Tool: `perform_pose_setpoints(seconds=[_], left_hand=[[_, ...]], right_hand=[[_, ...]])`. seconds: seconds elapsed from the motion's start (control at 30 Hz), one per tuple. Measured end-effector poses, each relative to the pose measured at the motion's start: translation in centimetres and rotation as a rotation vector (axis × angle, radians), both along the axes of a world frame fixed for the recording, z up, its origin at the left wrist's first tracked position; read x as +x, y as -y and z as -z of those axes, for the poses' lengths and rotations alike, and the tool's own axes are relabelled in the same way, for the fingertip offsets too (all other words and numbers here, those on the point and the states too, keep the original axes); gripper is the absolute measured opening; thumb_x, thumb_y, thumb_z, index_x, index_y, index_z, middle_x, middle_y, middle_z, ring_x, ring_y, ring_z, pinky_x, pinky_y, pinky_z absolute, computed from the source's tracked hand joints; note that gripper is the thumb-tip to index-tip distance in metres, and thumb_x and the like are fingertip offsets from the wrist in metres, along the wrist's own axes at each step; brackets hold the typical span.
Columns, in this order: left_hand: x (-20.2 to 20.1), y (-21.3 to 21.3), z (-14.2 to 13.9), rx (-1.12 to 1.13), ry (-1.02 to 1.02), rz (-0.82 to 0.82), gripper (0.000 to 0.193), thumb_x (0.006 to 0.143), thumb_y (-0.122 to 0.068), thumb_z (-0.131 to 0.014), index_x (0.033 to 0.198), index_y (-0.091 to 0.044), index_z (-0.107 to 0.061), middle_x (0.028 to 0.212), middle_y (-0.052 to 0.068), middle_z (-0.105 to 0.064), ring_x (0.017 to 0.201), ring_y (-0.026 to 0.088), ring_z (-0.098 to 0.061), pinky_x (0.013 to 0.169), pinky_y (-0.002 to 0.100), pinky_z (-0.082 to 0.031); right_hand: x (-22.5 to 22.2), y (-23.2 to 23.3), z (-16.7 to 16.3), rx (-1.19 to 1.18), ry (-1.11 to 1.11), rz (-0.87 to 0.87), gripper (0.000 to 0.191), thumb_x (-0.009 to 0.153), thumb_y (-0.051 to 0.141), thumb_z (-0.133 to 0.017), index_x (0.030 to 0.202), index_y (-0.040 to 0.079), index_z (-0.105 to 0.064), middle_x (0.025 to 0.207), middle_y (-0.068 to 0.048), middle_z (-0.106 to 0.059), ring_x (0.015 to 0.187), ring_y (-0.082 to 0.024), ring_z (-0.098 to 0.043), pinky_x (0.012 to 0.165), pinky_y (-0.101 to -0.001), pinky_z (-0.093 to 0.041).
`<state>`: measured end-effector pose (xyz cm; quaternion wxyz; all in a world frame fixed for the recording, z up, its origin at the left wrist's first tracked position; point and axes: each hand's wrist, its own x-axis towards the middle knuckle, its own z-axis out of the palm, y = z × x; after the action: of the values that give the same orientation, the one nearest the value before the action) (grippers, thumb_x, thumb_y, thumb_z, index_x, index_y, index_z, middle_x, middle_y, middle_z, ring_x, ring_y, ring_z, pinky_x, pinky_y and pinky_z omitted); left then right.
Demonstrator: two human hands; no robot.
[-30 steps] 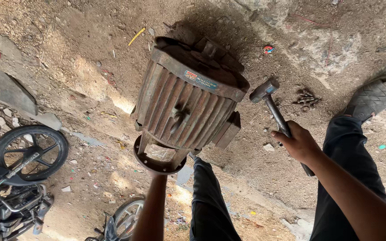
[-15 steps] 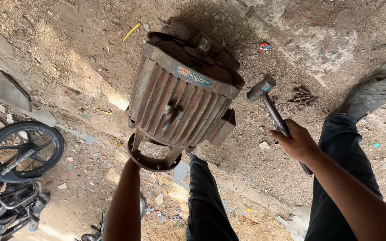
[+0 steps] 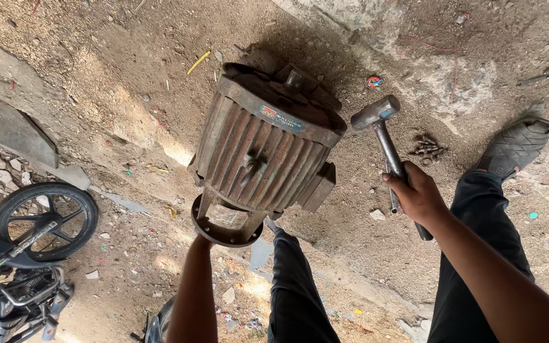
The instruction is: The person sits on the ground working on an electric motor. They use a spanner to loosen and remove bolts from the motor housing, reposition the motor, and use a hammer to tap on the motor casing.
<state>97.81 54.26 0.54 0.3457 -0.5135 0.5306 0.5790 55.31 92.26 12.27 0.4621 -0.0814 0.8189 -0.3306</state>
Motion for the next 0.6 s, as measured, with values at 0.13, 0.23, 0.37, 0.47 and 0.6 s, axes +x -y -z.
perform_pose_setpoints(seconds=[0.13, 0.23, 0.37, 0.47, 0.6], left_hand=[[-0.6, 1.2, 1.0, 0.077, 0.029, -0.043, 0.12, 0.079, -0.065, -0.073, 0.161, -0.007, -0.007, 0.161, 0.02, -0.019, 0.144, 0.036, -0.035, 0.116, 0.048, -0.042], [-0.4, 0.1, 0.9, 0.041, 0.03, -0.039, 0.121, 0.079, -0.065, -0.073, 0.161, -0.007, -0.006, 0.162, 0.02, -0.018, 0.145, 0.036, -0.035, 0.117, 0.048, -0.041], [-0.1, -1.3, 0.4, -0.01, 0.031, -0.043, 0.122, 0.079, -0.067, -0.072, 0.162, -0.007, -0.004, 0.162, 0.021, -0.016, 0.146, 0.037, -0.034, 0.117, 0.049, -0.041], [-0.1, -1.8, 0.4, -0.036, 0.031, -0.038, 0.123, 0.079, -0.067, -0.072, 0.162, -0.007, -0.003, 0.163, 0.021, -0.015, 0.146, 0.037, -0.033, 0.117, 0.049, -0.041], [0.0, -2.0, 0.7, -0.064, 0.021, -0.039, 0.124, 0.079, -0.069, -0.071, 0.163, -0.007, -0.002, 0.164, 0.021, -0.013, 0.147, 0.037, -0.032, 0.118, 0.05, -0.04]], right_hand=[[-0.1, -0.2, 0.0, -0.039, -0.047, -0.026, 0.027, 0.099, 0.033, -0.064, 0.095, 0.006, -0.059, 0.061, -0.003, -0.055, 0.047, -0.013, -0.049, 0.044, -0.0346, -0.04], [-0.1, -0.4, -0.1, 0.035, -0.012, -0.019, 0.027, 0.096, 0.034, -0.065, 0.097, 0.008, -0.058, 0.059, -0.005, -0.054, 0.044, -0.015, -0.048, 0.043, -0.0364, -0.038], [0.0, -0.3, -0.4, 0.052, 0.018, -0.032, 0.028, 0.094, 0.035, -0.067, 0.093, 0.008, -0.057, 0.062, -0.003, -0.056, 0.046, -0.013, -0.051, 0.044, -0.0353, -0.041], [0.0, -0.1, -0.6, 0.097, 0.039, -0.047, 0.03, 0.095, 0.036, -0.067, 0.092, 0.008, -0.056, 0.062, -0.004, -0.055, 0.047, -0.014, -0.051, 0.046, -0.0362, -0.041], [-0.1, 0.0, -0.7, 0.116, 0.043, -0.048, 0.031, 0.095, 0.036, -0.068, 0.092, 0.008, -0.056, 0.061, -0.004, -0.056, 0.049, -0.015, -0.052, 0.047, -0.0368, -0.042]])
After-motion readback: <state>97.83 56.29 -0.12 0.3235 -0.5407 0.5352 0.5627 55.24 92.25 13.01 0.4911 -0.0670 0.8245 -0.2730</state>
